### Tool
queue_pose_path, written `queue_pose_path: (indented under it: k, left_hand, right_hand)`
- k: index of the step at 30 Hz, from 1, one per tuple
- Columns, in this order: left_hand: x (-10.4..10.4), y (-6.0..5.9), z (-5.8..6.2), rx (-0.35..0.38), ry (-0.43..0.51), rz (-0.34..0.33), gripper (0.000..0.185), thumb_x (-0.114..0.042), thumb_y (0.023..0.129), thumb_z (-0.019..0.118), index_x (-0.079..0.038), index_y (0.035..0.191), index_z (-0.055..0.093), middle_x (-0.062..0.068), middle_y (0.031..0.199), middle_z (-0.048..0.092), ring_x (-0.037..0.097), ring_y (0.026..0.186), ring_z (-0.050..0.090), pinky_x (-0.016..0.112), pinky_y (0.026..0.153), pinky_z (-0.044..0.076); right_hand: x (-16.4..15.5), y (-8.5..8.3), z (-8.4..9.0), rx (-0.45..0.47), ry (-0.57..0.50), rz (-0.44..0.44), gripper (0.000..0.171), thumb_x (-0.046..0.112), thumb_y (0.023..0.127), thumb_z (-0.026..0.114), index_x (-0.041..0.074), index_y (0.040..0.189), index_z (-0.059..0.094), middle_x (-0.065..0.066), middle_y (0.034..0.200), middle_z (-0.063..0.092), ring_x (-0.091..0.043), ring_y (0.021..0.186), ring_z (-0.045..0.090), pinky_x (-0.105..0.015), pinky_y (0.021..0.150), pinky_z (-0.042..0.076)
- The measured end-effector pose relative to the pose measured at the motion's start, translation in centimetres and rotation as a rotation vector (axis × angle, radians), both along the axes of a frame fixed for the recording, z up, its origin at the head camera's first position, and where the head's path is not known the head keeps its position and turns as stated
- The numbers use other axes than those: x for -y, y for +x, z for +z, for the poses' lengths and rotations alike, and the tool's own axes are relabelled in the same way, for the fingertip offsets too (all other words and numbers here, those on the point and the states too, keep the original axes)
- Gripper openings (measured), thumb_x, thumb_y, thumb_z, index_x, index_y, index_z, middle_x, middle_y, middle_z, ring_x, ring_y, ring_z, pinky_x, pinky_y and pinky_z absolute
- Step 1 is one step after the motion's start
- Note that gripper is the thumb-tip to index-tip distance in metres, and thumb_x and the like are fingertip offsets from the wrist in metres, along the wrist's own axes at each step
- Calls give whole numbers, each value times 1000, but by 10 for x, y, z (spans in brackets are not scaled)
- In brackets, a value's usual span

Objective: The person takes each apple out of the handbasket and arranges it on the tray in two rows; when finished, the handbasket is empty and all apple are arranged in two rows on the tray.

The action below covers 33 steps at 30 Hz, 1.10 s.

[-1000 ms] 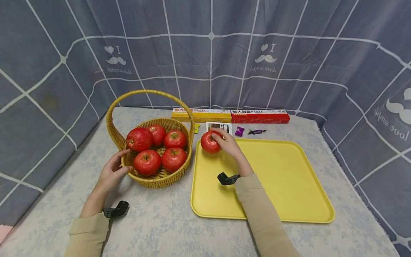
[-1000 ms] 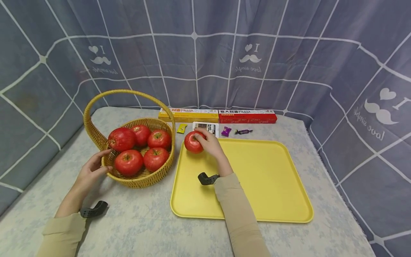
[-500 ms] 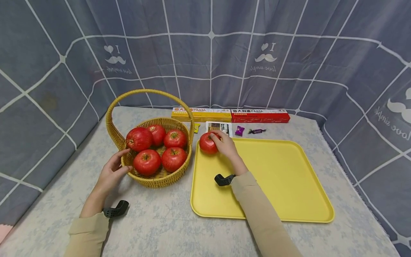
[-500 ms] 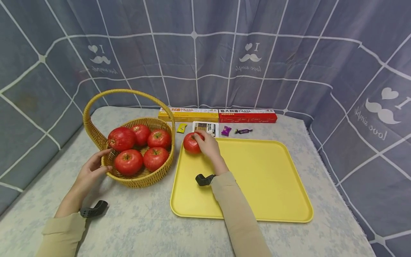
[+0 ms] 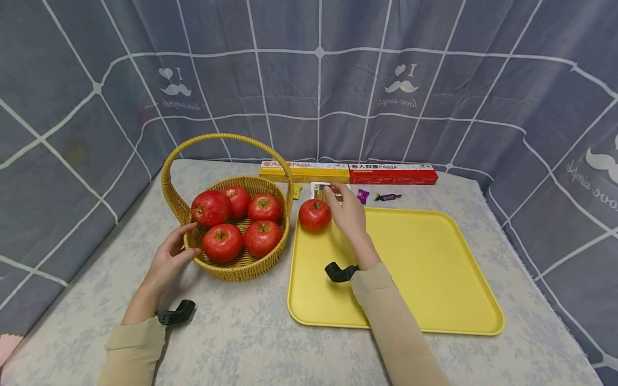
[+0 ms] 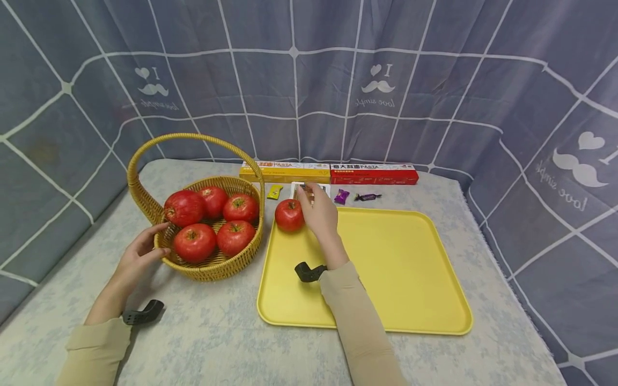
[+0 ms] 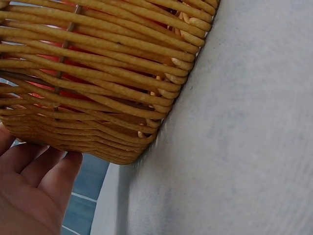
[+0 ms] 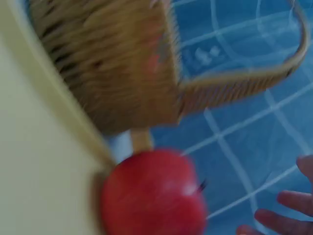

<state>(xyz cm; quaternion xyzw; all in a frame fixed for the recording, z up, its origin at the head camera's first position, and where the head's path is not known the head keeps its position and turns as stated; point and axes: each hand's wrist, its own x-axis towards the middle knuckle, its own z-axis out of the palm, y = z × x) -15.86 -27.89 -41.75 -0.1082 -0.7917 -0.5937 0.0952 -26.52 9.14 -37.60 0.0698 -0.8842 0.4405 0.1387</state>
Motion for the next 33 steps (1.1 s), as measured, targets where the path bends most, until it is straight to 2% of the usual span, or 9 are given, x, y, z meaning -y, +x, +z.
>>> queue_pose_path:
  k: [6,11,14,18,25,29,33]
  left_hand:
    - [0,1,0,9,17,-6,53,8,88,51,5,139,36,22,141,33,7,120,41,10,85,39]
    - [-1,1,2,22,16,-5,54,7,88,51,5,140,34,27,142,30,7,120,40,10,85,39]
    - [-1,1,3,22,17,-7,54,7,88,50,5,140,34,27,142,29,8,120,40,10,85,39]
    - [-1,1,2,23,17,-6,54,7,88,51,5,139,35,27,142,29,8,121,39,10,85,39]
    - [-1,1,2,32,1,1,55,6,88,52,4,140,34,26,145,28,13,130,31,9,89,34]
    - [-1,1,2,32,-1,-2,56,6,88,52,5,140,33,26,146,27,16,131,31,9,88,34]
    - [0,1,1,30,2,-1,56,6,88,52,4,140,34,26,146,26,13,130,31,9,88,34]
  right_hand:
    - [11,26,33,-150,-205,145,41,31,95,55,9,129,53,-9,120,61,-20,104,59,-36,85,49]
    - [27,38,39,-197,-266,301,37,23,93,58,7,126,54,-9,117,61,-19,101,61,-34,83,50]
    - [36,39,34,-170,-251,405,35,21,93,59,5,124,56,-10,117,61,-17,100,61,-32,84,50]
    - [46,38,23,-89,-211,507,36,23,92,60,3,122,58,-12,119,60,-17,101,60,-32,85,49]
    - [58,36,6,23,-178,680,46,21,87,68,2,127,54,-15,123,56,-22,110,55,-41,93,44]
    - [64,31,0,9,-79,781,53,21,82,73,4,129,53,-10,126,54,-19,115,51,-35,99,39]
    - [70,25,-1,-33,67,830,58,27,78,76,9,129,55,-1,128,52,-11,118,45,-25,99,36]
